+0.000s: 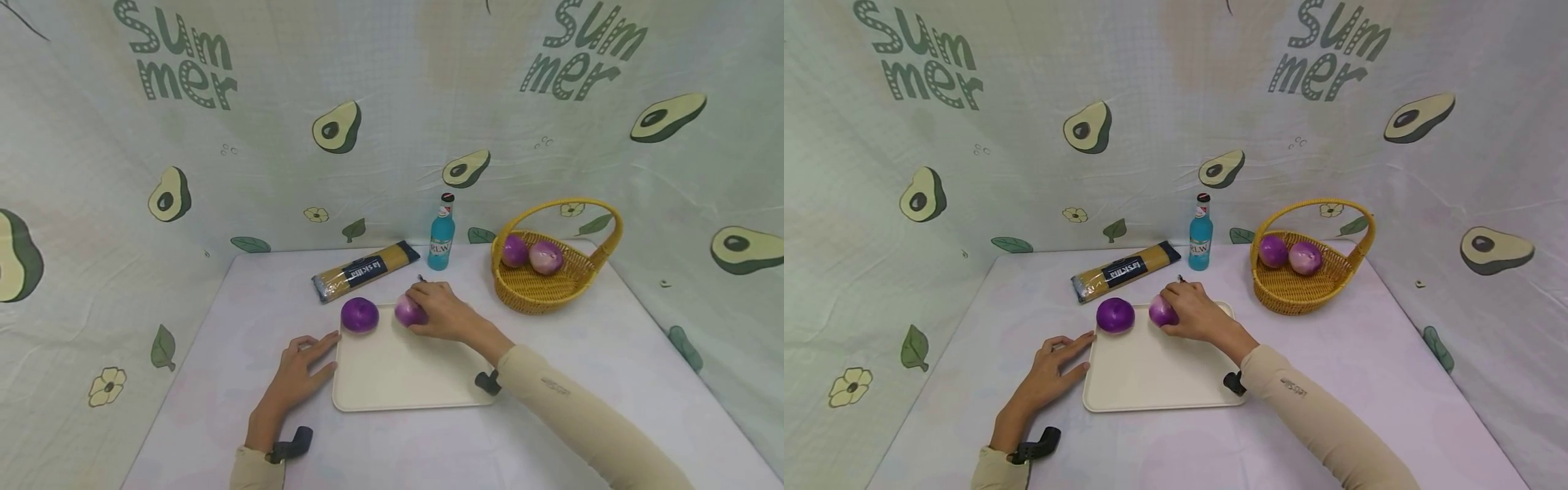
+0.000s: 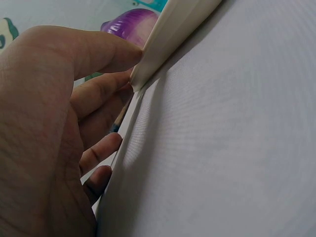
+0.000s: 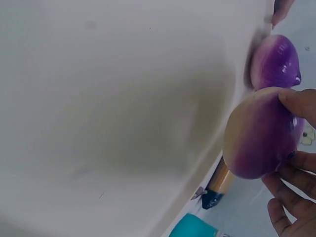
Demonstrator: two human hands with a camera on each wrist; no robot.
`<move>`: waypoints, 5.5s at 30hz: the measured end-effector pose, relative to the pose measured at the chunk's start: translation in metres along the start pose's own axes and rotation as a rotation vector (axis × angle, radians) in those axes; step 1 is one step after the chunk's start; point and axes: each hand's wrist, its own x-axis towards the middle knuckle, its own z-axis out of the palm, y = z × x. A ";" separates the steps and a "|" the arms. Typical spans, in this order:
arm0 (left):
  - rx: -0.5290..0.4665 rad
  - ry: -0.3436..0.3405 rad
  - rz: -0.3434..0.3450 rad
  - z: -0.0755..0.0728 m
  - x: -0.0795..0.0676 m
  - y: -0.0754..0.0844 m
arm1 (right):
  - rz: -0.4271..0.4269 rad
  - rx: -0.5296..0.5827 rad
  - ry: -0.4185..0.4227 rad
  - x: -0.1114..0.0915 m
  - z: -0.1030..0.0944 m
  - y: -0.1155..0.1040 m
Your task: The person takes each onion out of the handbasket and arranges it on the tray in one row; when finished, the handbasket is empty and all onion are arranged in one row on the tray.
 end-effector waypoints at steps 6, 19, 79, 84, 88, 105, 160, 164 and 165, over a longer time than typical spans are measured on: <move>0.007 0.003 0.000 0.002 0.001 -0.002 | -0.005 -0.004 0.006 0.004 0.005 0.000; 0.008 -0.007 -0.011 0.001 0.002 -0.002 | -0.008 -0.002 0.004 0.010 0.012 -0.003; 0.027 -0.037 -0.054 0.001 0.004 0.002 | 0.064 0.049 0.106 -0.024 -0.004 0.017; 0.037 -0.022 -0.039 0.002 0.004 0.002 | 0.093 0.041 0.111 -0.037 -0.010 0.026; 0.023 -0.034 -0.052 0.001 0.003 0.004 | 0.131 0.041 0.101 -0.046 -0.014 0.034; 0.035 -0.035 -0.035 0.003 0.004 0.001 | 0.232 0.046 0.128 -0.075 -0.020 0.068; 0.035 -0.025 -0.038 0.003 0.006 0.003 | 0.436 -0.020 0.140 -0.122 -0.060 0.146; 0.029 -0.024 -0.033 0.003 0.006 0.003 | 0.426 -0.034 0.158 -0.123 -0.061 0.150; 0.028 -0.024 -0.030 0.003 0.005 0.003 | 0.425 -0.036 0.158 -0.124 -0.062 0.152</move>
